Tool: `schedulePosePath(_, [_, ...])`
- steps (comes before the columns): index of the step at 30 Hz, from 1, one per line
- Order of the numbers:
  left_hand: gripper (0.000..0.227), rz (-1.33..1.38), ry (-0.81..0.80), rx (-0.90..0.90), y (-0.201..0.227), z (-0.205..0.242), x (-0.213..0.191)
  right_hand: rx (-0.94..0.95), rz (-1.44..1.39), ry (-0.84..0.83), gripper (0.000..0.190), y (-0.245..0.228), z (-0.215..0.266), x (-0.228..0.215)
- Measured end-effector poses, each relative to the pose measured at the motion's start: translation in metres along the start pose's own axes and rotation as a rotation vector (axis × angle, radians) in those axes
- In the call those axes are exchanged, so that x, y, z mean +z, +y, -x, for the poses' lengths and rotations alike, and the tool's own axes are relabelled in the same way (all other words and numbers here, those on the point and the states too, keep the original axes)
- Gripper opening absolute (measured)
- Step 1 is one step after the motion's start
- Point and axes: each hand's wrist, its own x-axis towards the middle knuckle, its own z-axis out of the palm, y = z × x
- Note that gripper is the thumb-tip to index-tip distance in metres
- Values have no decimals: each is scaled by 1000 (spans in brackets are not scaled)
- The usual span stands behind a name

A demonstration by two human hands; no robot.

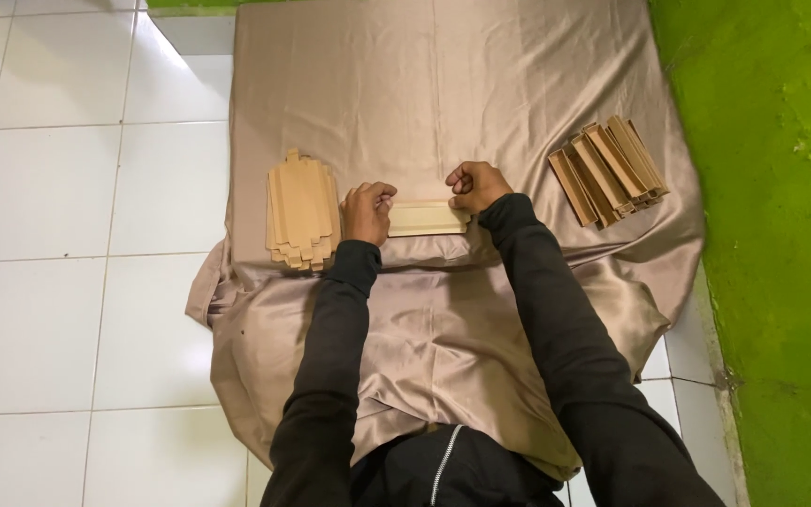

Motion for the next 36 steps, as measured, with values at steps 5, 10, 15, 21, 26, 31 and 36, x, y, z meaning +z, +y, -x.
schedulePosePath(5, [23, 44, 16, -1, -12, -2, 3, -6, -104, -48, 39, 10, 1, 1])
schedulePosePath(10, [24, 80, 9, 44, 2, 6, -15, -154, -234, -7, 29, -25, 40, -3])
schedulePosePath(15, [37, 184, -63, 102, 8, 15, -28, -377, -48, 169, 26, -16, 47, 14])
schedulePosePath(21, [54, 116, -97, 95, 2, 15, -23, -294, 6, 210, 14, -27, 45, 11])
schedulePosePath(26, [59, 82, -142, 54, -2, 12, -17, -276, -123, 115, 12, -23, 36, 12])
schedulePosePath(31, [32, 68, -155, 37, -2, 10, -12, -318, -112, 56, 14, -32, 47, 13])
schedulePosePath(36, [18, 56, -142, 65, 4, 16, -18, -495, 457, 201, 10, -47, 58, 10])
